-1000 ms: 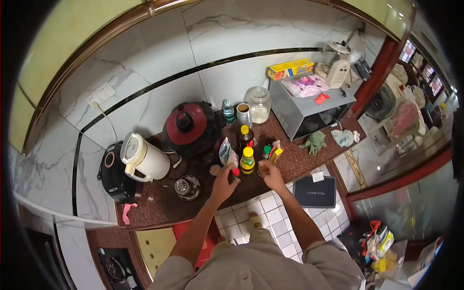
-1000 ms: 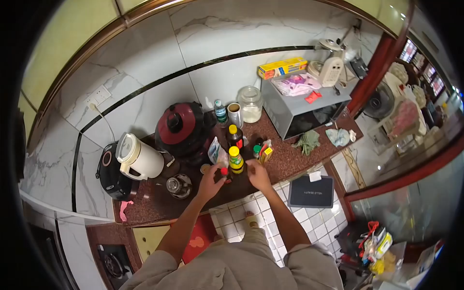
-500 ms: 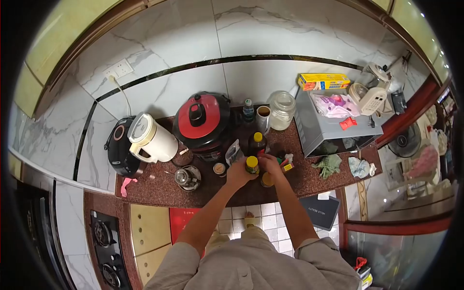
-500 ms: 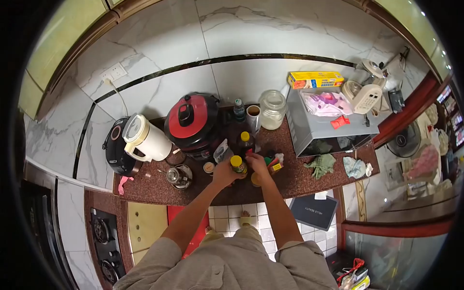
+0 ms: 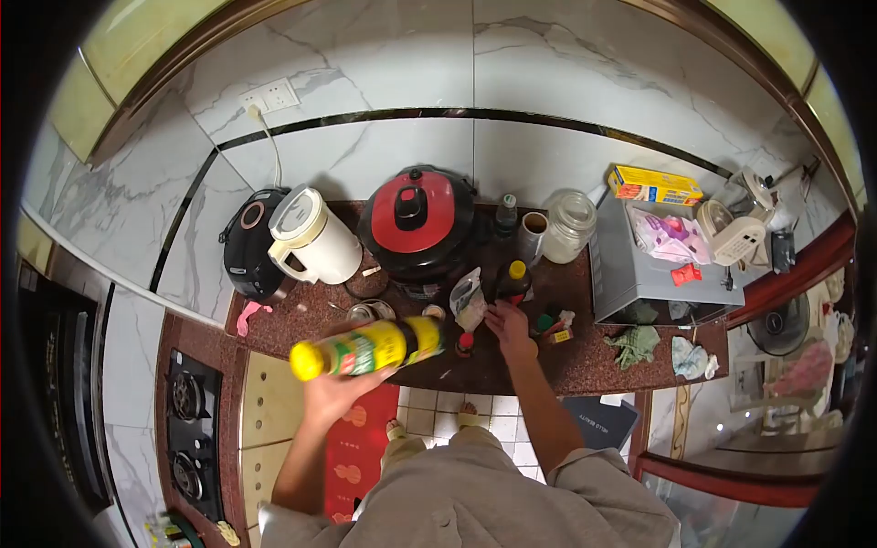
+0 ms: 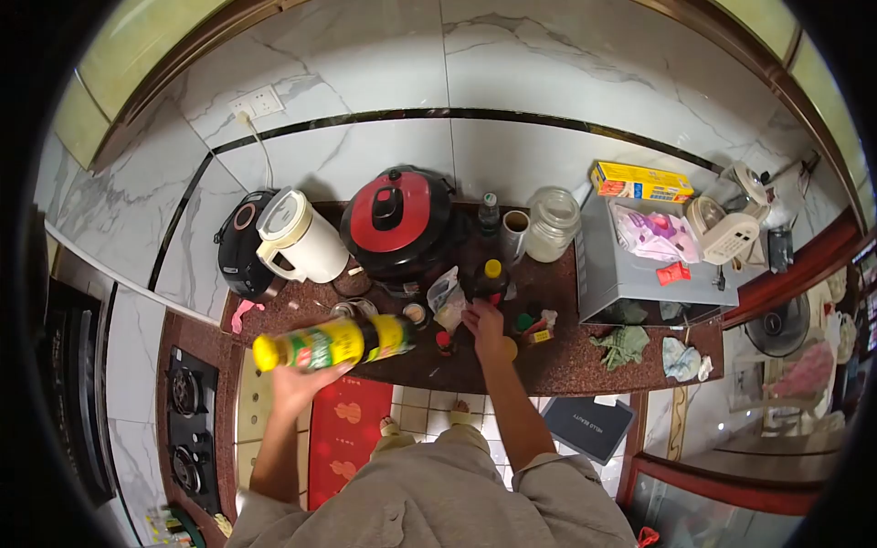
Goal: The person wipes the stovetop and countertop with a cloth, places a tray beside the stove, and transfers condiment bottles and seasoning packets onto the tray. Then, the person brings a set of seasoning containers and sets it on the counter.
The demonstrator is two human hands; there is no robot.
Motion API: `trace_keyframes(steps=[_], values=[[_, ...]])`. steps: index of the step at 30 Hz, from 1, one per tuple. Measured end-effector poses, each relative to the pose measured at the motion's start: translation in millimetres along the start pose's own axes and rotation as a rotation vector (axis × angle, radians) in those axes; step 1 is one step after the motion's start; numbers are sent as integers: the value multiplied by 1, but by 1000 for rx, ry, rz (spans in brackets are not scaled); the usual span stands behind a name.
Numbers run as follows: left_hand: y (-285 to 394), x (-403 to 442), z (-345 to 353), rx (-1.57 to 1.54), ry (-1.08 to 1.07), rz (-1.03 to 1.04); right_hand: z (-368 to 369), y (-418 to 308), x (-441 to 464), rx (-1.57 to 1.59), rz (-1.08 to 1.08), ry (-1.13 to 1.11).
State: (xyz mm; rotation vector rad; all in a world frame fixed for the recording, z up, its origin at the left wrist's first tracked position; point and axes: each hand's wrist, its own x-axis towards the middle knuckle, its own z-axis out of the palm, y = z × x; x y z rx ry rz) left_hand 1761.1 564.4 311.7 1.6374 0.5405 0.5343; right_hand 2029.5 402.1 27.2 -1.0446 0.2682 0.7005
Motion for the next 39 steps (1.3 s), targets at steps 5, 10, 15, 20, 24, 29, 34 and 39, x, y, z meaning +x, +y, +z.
trace_keyframes(steps=[5, 10, 15, 20, 24, 29, 34, 39], values=[[-9, -69, -52, 92, 218, -121, 9, 6, -5, -409, -502, 438], [-41, -138, -82, 325, 443, -150, -8, -39, 19, -632, -436, 53], [-59, -184, -97, 369, 608, -255, -2, -42, 28, -334, -225, 10], [-97, -231, -132, 319, 647, -317, -4, -72, 12, -585, -317, -23], [-102, -262, -163, 342, 697, -253, 18, -124, -57, -750, -360, -100], [-105, -331, -216, 399, 766, -213, 101, -126, -197, -777, -312, -375], [-108, -427, -273, 602, 812, -241, 188, -27, -273, -788, -179, -626], [-115, -541, -314, 643, 1086, -290, 286, 158, -340, -819, 170, -926]])
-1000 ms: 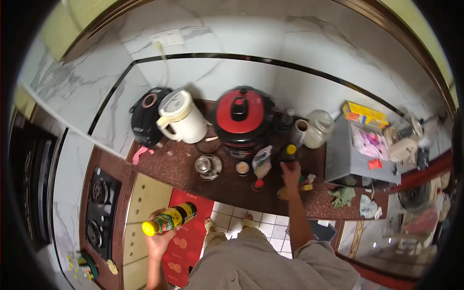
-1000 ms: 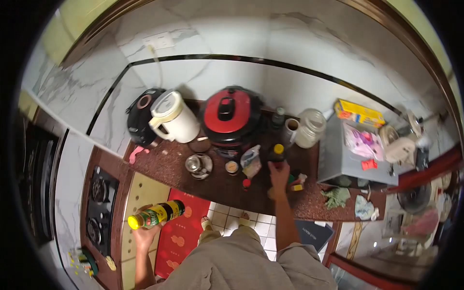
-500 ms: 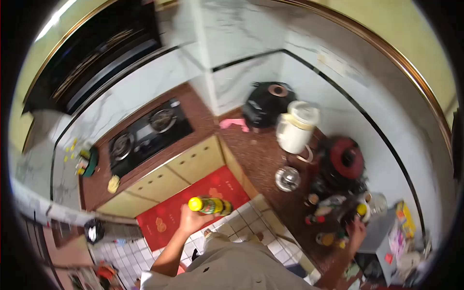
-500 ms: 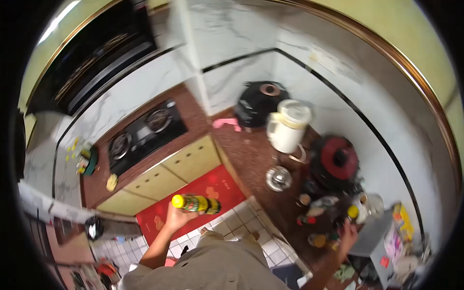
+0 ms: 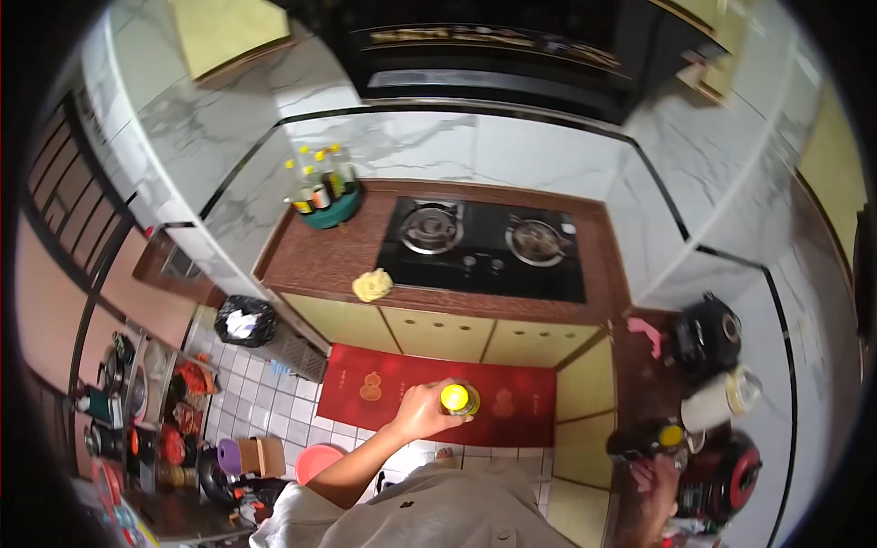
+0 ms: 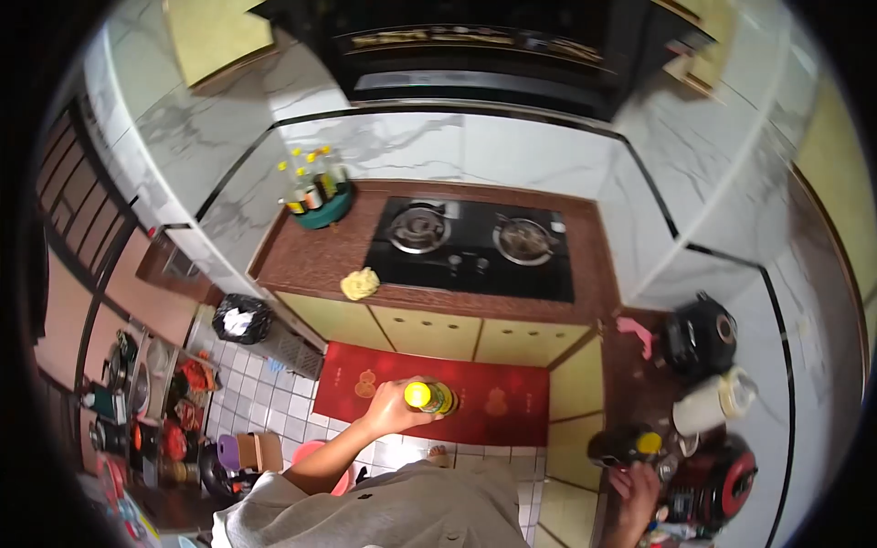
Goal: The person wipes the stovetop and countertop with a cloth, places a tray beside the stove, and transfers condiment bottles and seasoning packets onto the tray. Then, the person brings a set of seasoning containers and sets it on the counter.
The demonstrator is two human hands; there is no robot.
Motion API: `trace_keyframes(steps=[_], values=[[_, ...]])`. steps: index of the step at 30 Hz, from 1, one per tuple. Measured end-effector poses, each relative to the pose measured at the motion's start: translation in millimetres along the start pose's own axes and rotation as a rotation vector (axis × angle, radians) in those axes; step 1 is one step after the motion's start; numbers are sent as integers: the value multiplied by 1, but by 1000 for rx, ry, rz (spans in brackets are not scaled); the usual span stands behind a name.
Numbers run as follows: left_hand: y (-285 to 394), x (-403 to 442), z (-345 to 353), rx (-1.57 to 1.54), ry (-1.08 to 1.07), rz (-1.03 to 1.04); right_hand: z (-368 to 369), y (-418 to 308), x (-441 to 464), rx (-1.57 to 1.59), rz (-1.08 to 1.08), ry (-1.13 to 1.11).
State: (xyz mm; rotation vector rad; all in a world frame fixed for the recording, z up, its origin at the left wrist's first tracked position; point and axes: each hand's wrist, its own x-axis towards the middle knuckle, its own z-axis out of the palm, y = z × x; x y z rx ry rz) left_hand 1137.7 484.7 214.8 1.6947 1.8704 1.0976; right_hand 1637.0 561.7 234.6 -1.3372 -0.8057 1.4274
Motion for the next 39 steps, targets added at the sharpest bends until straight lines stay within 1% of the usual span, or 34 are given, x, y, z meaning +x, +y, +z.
trace_keyframes(steps=[2, 5, 6, 7, 8, 9, 10, 12, 15, 17, 19, 22, 23, 26, 27, 28, 30, 32, 34, 38, 39], values=[[-35, -9, -35, 2, 91, -89, 77, 28, 42, -38, 94, -166], [-64, -20, -86, 53, 250, -200, 191, 67, 99, -150, 241, -416], [-75, -25, -100, 67, 294, -257, 231, 73, 111, -141, 253, -518], [-89, -28, -112, 85, 358, -268, 270, 80, 121, -133, 270, -620], [-103, -32, -124, 104, 422, -282, 308, 88, 132, -56, 256, -735], [-113, -37, -138, 123, 418, -399, 345, 95, 142, 21, 245, -849], [-125, -39, -148, 132, 491, -413, 385, 97, 151, 16, 272, -901], [-140, -40, -172, 118, 561, -526, 472, 99, 175, 16, 325, -1011], [-175, -37, -196, 163, 694, -653, 599, 108, 220, -146, 313, -1099], [-189, -31, -213, 200, 769, -726, 682, 103, 234, -170, 347, -1097], [-208, -20, -228, 195, 819, -778, 757, 121, 272, -144, 381, -1088], [-229, 4, -259, 164, 821, -816, 855, 155, 316, -129, 445, -1071], [-238, 13, -268, 180, 808, -830, 882, 166, 329, -175, 470, -1035], [-278, 48, -303, 79, 762, -746, 963, 205, 367, -265, 510, -961], [-283, 67, -321, 97, 736, -689, 985, 222, 383, -270, 519, -945], [-296, 84, -336, 89, 708, -677, 1003, 233, 392, -276, 528, -926], [-316, 130, -369, 6, 677, -577, 1029, 254, 403, -250, 516, -895], [-350, 175, -394, 184, 608, -482, 1049, 264, 410, -245, 503, -869], [-373, 228, -417, 200, 546, -409, 1063, 283, 426, -190, 493, -858], [-433, 327, -436, 233, 490, -435, 1081, 290, 424, -99, 455, -841], [-449, 346, -433, 244, 524, -346, 1087, 287, 420, -81, 433, -837]])
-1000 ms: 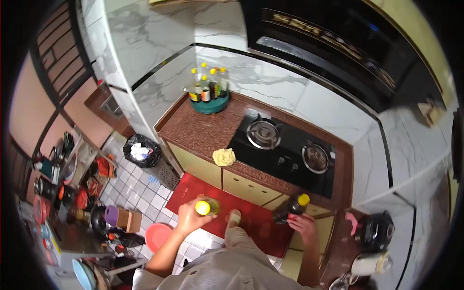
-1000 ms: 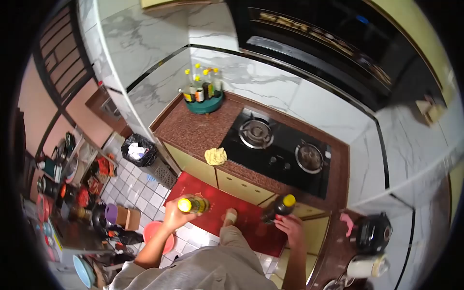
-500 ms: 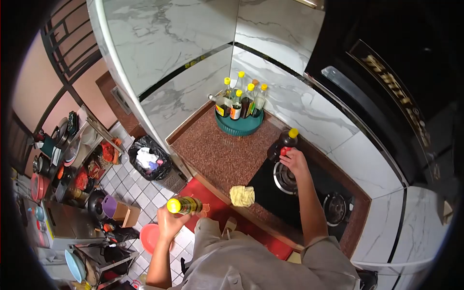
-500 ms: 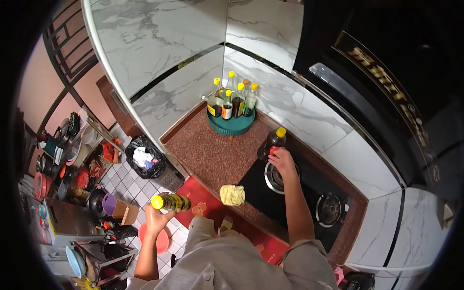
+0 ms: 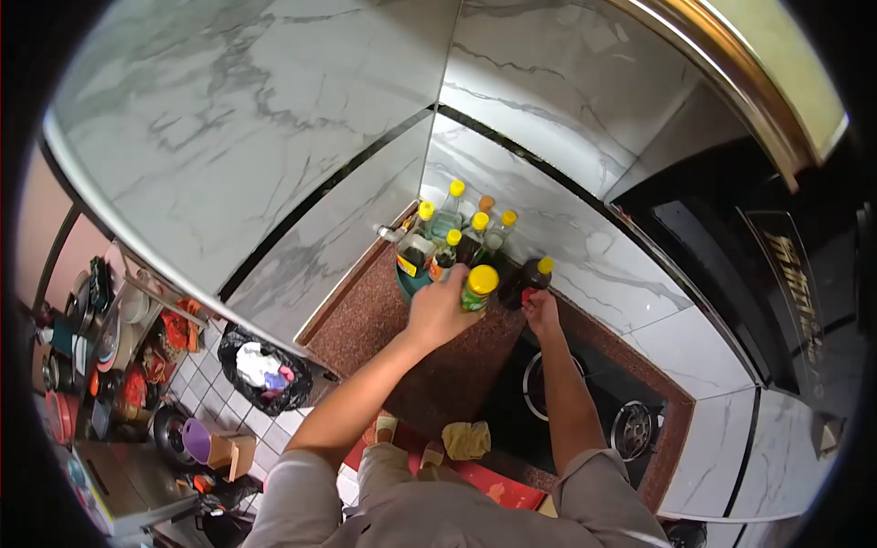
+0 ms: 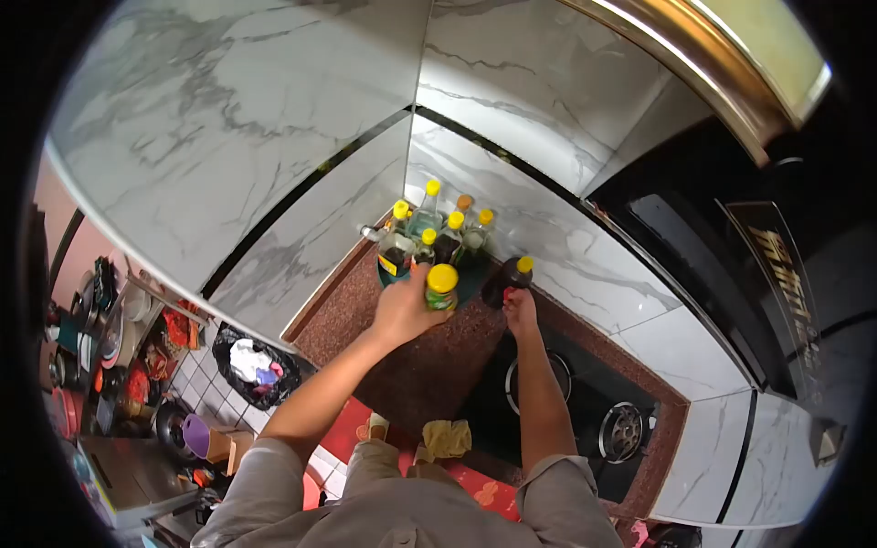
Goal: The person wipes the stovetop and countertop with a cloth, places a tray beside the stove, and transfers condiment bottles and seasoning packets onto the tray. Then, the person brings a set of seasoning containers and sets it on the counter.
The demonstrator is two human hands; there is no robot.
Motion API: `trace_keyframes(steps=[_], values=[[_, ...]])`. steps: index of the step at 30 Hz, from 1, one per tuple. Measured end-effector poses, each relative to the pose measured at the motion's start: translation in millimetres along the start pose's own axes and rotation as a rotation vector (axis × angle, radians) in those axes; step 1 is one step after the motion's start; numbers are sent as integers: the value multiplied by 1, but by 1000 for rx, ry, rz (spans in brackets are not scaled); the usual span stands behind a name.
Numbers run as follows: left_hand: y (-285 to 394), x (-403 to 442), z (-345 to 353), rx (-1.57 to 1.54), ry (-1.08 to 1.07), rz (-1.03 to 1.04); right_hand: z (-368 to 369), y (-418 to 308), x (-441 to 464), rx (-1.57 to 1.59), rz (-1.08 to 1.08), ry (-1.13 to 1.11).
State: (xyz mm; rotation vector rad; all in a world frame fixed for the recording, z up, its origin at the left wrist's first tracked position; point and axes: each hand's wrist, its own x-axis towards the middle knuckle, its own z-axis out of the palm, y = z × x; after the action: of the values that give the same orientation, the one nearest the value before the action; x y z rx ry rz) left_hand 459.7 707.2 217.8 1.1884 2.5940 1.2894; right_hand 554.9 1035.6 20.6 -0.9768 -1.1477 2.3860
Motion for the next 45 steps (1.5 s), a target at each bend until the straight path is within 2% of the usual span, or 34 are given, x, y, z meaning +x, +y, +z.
trace_keyframes(steps=[3, 8, 12, 14, 22, 32, 34, 36, 38, 41, 43, 45], values=[[-14, 52, 45, -30, -52, 67, 16, 0, -11, -26, -48, 37], [-39, 95, 113, 6, -87, -27, 22, 1, -74, -181, -86, 216], [-47, 106, 137, 5, -119, -135, -1, -2, -170, -246, -63, -46], [-50, 113, 145, 23, -144, -184, -24, 8, -211, -259, -8, -77], [-44, 128, 163, 54, -107, -202, -63, 37, -345, -200, -57, 254], [-60, 128, 181, 184, 3, -240, -60, 119, -458, -108, -6, 482], [-67, 124, 182, 138, 43, -145, -73, 149, -470, -132, -37, 500], [-72, 123, 190, 228, 36, -171, -69, 155, -496, -163, -38, 526], [-88, 124, 198, 179, 50, -79, -55, 140, -518, -192, -20, 544], [-114, 131, 213, 166, 126, 100, -83, 174, -541, -128, -108, 539], [-110, 132, 210, 275, 60, 55, -107, 203, -565, -101, -136, 564], [-134, 149, 219, 300, 33, 200, -105, 206, -601, -72, -131, 619]])
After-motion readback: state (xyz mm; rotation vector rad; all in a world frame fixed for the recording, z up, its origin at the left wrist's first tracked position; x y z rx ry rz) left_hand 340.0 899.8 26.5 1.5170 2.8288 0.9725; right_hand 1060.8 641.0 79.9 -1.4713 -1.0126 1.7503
